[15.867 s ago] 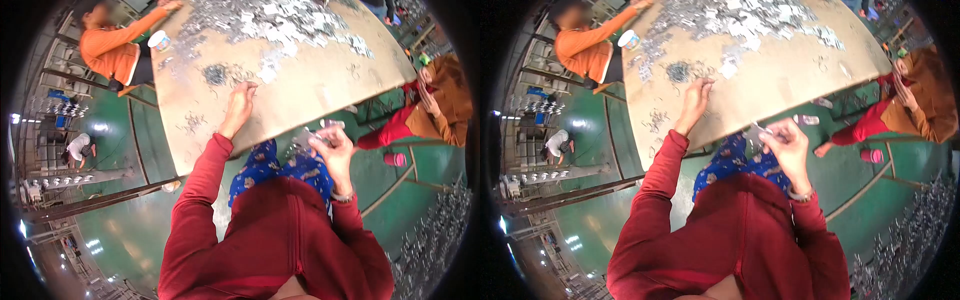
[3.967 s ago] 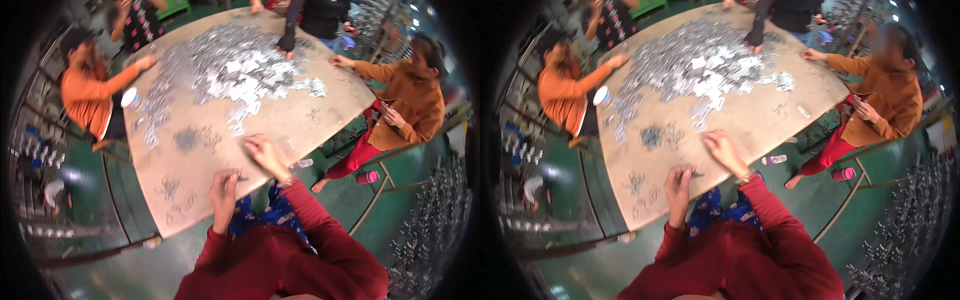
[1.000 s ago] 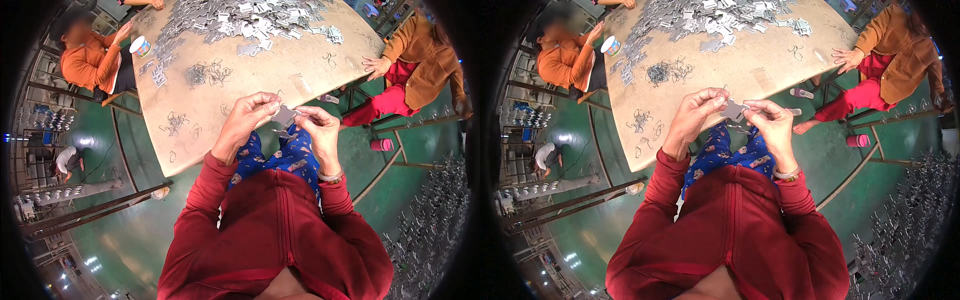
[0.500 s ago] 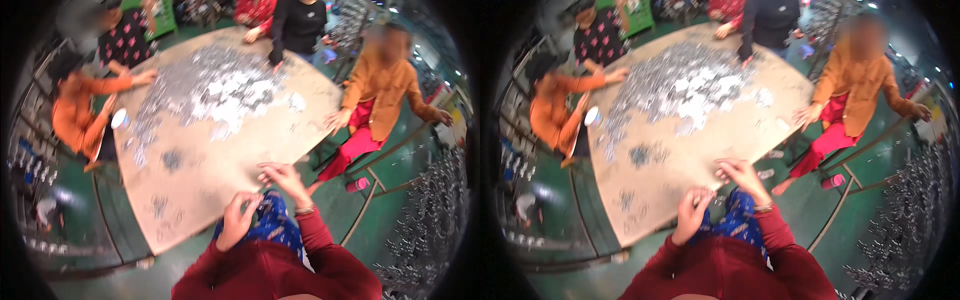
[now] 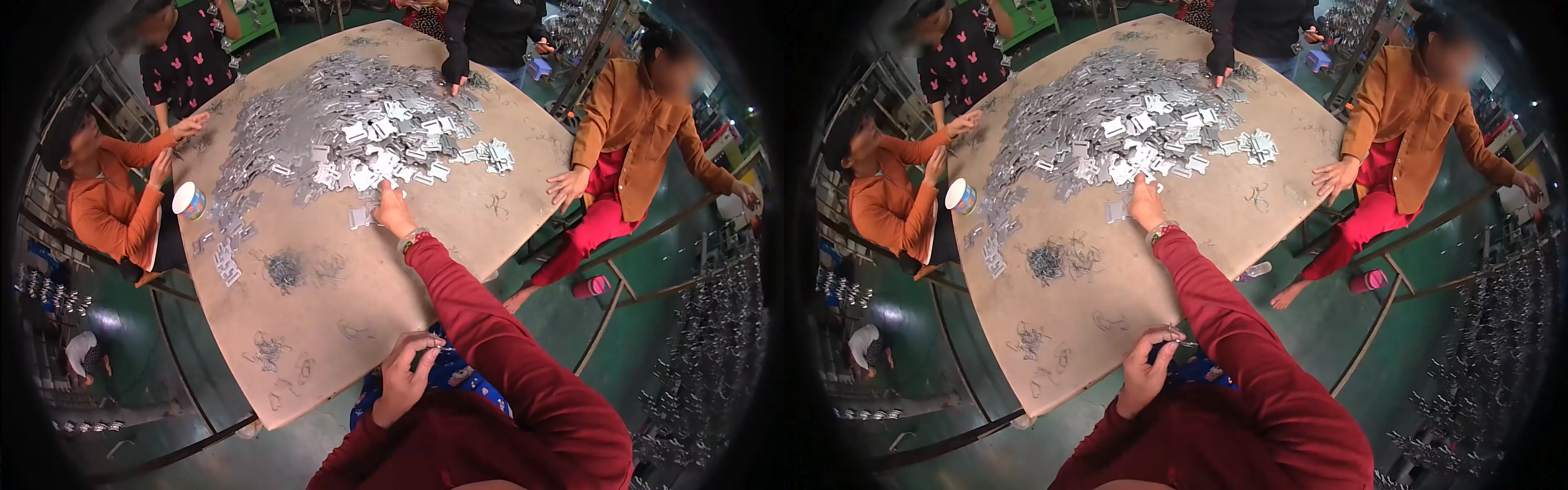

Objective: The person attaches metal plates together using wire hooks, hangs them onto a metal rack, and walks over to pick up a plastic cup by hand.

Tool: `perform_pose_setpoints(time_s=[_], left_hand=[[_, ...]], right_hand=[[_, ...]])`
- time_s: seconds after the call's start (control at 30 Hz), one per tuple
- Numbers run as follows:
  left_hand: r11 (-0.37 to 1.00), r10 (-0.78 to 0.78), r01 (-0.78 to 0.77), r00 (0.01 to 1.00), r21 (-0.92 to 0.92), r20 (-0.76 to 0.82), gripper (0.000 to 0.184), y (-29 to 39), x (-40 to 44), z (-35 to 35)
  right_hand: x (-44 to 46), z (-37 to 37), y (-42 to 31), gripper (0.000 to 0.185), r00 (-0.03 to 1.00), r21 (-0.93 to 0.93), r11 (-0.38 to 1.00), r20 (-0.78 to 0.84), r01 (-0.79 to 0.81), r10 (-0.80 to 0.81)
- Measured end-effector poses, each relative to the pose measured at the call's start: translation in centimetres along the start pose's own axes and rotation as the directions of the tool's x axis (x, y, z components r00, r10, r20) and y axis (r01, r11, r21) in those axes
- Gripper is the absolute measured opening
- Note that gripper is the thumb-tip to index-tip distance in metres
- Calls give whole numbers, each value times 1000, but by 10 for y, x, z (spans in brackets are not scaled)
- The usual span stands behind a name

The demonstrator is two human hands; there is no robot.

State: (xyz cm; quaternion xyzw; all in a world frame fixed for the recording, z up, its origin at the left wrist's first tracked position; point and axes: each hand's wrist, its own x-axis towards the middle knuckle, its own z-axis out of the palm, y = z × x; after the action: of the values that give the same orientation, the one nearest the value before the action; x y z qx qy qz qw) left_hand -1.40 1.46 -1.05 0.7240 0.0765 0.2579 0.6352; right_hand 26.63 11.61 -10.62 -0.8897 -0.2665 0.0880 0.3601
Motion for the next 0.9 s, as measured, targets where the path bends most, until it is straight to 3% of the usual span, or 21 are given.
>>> perform_pose_setpoints(time_s=[0.07,0.17,0.2,0.23,0.3,0.4,0.53,0.67,0.7,0.77,0.83,0.9], left_hand=[[1000,4,-4,1000,-16,-11,9,-3,1,1],[998,-44,42,998,-53,-39,8,-4,-6,4],[995,-88,87,996,-39,-23,8,5,-7,4],[999,-49,48,998,19,32,8,11,-7,1],[1000,7,-6,999,-30,40,7,6,-12,3],[1000,22,-21,999,-11,44,6,8,-17,3],[999,16,-15,999,-31,33,6,10,-20,5],[998,54,-53,998,-27,37,6,9,-23,9],[998,62,-62,997,-14,37,7,8,-23,9],[999,15,-15,1000,47,-6,8,9,-23,10],[995,-103,102,994,-19,-47,9,4,-24,12],[986,-152,149,988,-78,-29,8,1,-18,10]], right_hand=[[-6,-5,1,57,992,0,999,-121,-41,41],[-14,0,35,43,946,-202,935,-82,293,-314],[-22,-8,32,29,942,-197,925,-16,326,-335],[-21,6,49,31,925,-199,914,-72,352,-372],[-38,-17,43,30,899,-38,899,2,437,-437],[-51,-27,42,37,887,-34,887,15,461,-461],[-76,-46,24,33,918,26,919,-72,393,-390],[-109,-53,18,30,984,322,932,8,164,-176],[-118,-59,16,29,990,582,812,80,45,-112],[-149,-73,20,28,955,895,360,294,-264,-28],[-183,-101,7,30,949,931,206,314,-301,-35],[-202,-115,8,29,954,923,270,296,-274,-43]])
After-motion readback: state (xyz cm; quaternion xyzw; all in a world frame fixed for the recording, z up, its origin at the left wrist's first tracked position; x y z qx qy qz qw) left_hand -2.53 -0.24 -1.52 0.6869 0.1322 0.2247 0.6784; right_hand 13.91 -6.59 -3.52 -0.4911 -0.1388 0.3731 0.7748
